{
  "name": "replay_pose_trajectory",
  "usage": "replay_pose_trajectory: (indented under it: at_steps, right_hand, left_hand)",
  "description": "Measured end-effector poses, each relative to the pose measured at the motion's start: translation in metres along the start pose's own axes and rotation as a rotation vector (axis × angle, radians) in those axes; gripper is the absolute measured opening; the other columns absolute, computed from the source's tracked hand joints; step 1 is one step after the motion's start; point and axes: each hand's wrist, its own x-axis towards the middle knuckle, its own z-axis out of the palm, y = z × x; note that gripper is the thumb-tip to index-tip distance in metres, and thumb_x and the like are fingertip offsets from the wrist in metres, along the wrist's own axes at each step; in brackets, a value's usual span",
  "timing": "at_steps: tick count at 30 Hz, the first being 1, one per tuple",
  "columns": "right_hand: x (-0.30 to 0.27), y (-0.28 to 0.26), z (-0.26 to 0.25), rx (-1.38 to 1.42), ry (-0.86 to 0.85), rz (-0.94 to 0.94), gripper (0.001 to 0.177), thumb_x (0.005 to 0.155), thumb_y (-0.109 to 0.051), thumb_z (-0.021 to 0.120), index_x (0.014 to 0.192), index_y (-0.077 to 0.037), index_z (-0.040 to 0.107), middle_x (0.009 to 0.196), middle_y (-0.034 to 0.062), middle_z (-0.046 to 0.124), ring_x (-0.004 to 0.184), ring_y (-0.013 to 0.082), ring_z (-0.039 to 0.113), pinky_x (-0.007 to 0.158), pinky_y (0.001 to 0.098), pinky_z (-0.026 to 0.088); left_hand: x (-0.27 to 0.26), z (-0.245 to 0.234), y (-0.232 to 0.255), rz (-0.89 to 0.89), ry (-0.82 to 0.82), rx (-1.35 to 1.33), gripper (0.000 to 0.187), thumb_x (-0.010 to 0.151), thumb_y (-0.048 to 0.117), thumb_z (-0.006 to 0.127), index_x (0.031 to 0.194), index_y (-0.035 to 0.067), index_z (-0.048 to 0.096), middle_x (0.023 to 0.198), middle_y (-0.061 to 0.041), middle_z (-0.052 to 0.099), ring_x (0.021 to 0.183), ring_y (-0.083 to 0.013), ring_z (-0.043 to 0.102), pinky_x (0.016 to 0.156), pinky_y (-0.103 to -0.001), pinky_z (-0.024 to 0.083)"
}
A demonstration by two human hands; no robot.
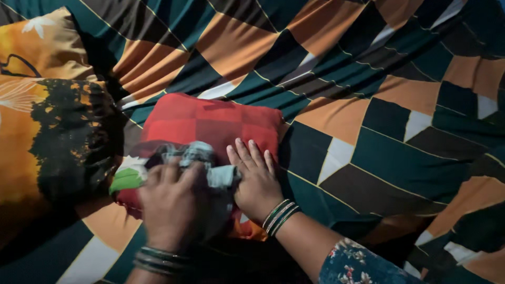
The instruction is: The person wipes various pillows and cushions by hand using a cloth while they are placed on a bed.
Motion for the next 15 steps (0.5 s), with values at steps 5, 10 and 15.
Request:
replay_pose_trajectory:
  at_steps: [5, 10, 15]
  right_hand:
    - [0.008, -0.011, -0.013, 0.062, -0.057, 0.055, 0.069, 0.096, -0.035, 0.055, 0.156, -0.007, 0.036, 0.165, 0.0172, 0.03, 0.153, 0.0376, 0.022, 0.121, 0.0577, 0.01]
    - [0.004, -0.005, -0.011, 0.116, -0.009, 0.026, 0.068, 0.098, -0.034, 0.054, 0.157, -0.006, 0.036, 0.166, 0.0167, 0.031, 0.155, 0.0373, 0.022, 0.123, 0.0567, 0.011]
    - [-0.005, 0.007, 0.007, 0.036, 0.038, 0.004, 0.07, 0.098, -0.04, 0.051, 0.158, -0.008, 0.036, 0.167, 0.0146, 0.031, 0.156, 0.036, 0.023, 0.124, 0.056, 0.012]
  left_hand:
    - [-0.002, 0.008, -0.08, -0.473, 0.051, 0.045, 0.056, 0.077, 0.038, 0.078, 0.133, 0.036, 0.069, 0.149, -0.009, 0.051, 0.133, -0.0397, 0.044, 0.099, -0.061, 0.042]
    - [-0.005, -0.002, -0.101, -0.594, 0.074, 0.035, 0.055, 0.085, 0.032, 0.074, 0.14, 0.034, 0.069, 0.149, -0.02, 0.047, 0.132, -0.0459, 0.04, 0.101, -0.063, 0.037]
    - [-0.01, -0.018, -0.028, -0.167, 0.225, -0.087, 0.067, 0.076, 0.025, 0.069, 0.142, 0.034, 0.065, 0.142, -0.011, 0.051, 0.132, -0.0403, 0.046, 0.113, -0.058, 0.039]
